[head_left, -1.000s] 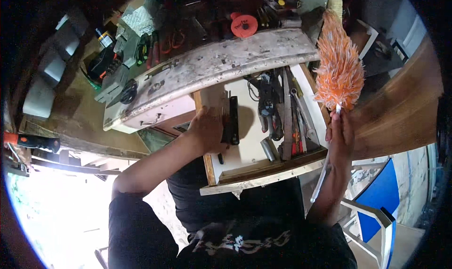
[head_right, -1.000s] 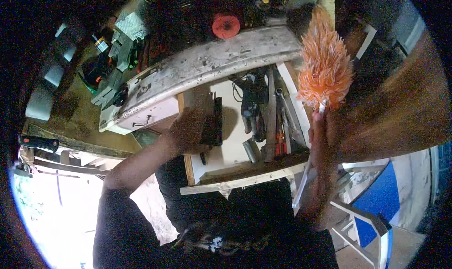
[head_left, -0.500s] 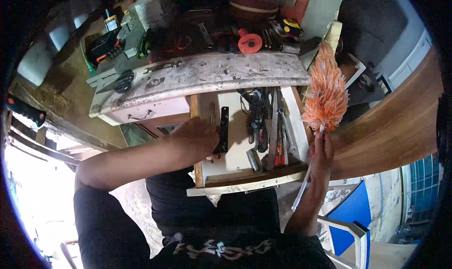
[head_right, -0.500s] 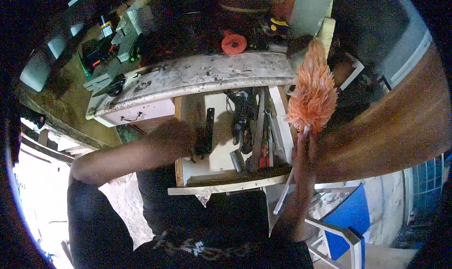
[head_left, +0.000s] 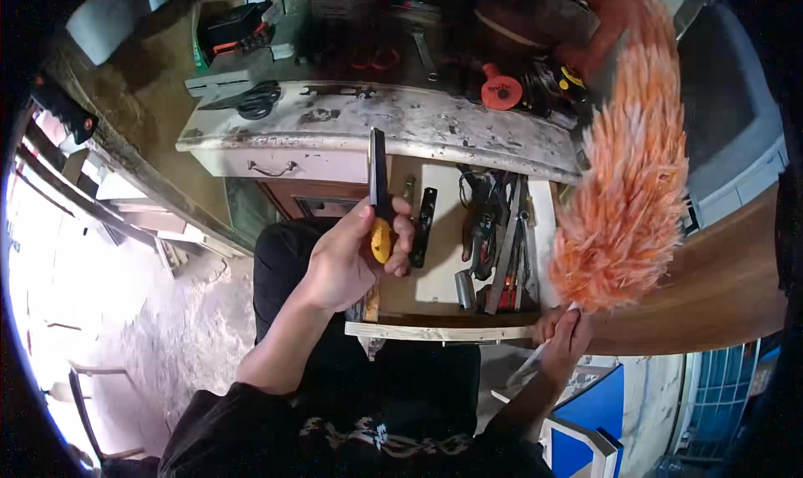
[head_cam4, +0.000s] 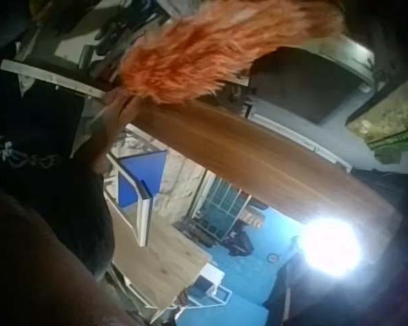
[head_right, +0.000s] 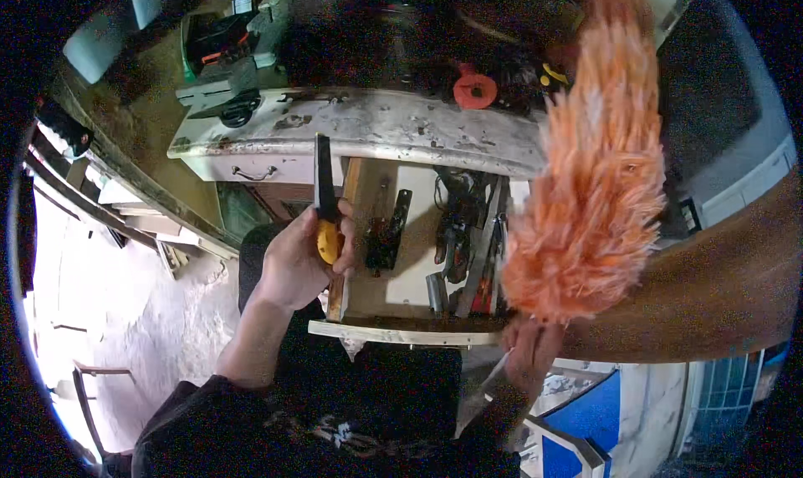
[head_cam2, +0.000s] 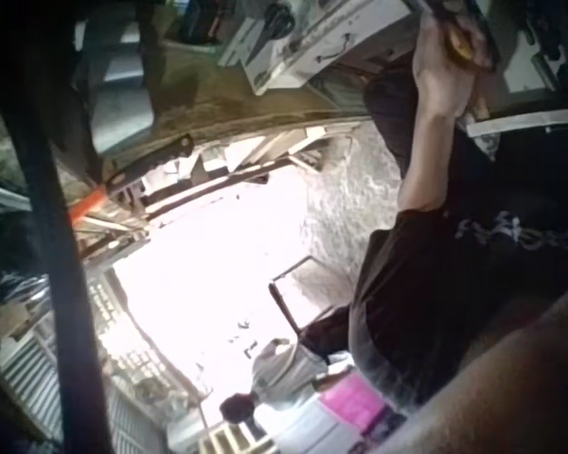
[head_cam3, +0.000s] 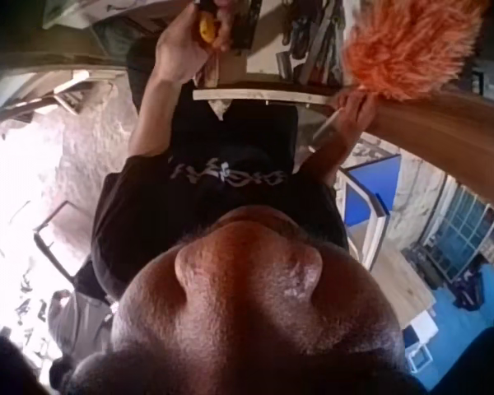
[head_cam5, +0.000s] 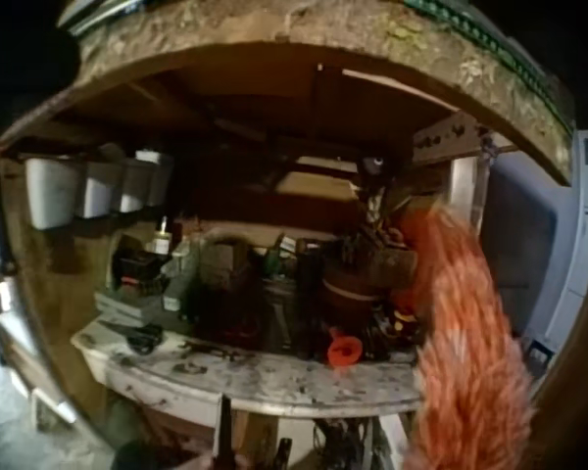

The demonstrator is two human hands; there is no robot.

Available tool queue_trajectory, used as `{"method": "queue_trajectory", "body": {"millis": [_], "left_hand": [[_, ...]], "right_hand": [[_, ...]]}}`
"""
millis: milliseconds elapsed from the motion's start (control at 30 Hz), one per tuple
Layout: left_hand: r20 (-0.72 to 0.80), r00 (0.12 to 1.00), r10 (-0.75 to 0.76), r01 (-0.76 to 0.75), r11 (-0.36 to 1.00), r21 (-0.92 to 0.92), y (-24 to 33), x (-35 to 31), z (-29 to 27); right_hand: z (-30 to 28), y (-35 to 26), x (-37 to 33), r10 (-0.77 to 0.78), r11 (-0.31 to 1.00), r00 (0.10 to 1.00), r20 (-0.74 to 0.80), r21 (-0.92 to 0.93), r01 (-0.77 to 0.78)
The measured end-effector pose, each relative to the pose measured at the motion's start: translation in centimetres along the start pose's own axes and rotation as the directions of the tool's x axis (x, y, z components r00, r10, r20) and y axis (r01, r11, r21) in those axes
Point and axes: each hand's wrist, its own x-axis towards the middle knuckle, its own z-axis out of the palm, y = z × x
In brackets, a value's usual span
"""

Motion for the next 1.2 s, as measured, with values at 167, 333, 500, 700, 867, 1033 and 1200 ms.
{"method": "queue_trajectory", "body": {"millis": [167,333,500,700,867,1033,1200], "left_hand": [[0.181,0.982,-0.046,0.075,0.985,-0.158,-0.1,0.1,0.3],[0.37,0.929,0.007,0.088,0.967,-0.24,-0.5,-0.9,-0.7],[0.214,0.977,-0.019,0.074,0.965,-0.25,-0.7,-1.2,-0.8],[0.018,0.952,0.306,-0.29,0.88,0.375,-1.5,-1.5,-0.4],[-0.198,0.909,0.366,-0.103,0.659,0.745,-1.3,-0.6,-0.7],[0.138,0.867,0.479,-0.416,0.545,0.728,-2.5,-0.6,-0.1],[0.014,0.984,0.179,-0.114,0.561,0.82,-2.2,0.4,1.7]], "right_hand": [[2.5,-2.3,-3.2,-0.355,0.456,0.763,0.54,-0.612,0.646],[6.0,-1.7,-2.5,0.028,0.763,0.926,0.376,-0.606,0.223],[4.9,-2.6,-2.7,0.042,0.832,0.963,0.267,-0.544,0.114],[6.8,-3.0,-2.8,-0.023,0.736,0.866,0.499,-0.578,0.352],[6.2,-3.3,-2.2,-0.047,0.799,0.957,0.287,-0.564,0.208],[5.4,-3.2,-1.9,-0.1,0.791,0.864,0.493,-0.488,0.37],[3.4,-1.9,-1.0,0.023,0.911,0.951,0.307,-0.398,0.106]]}}
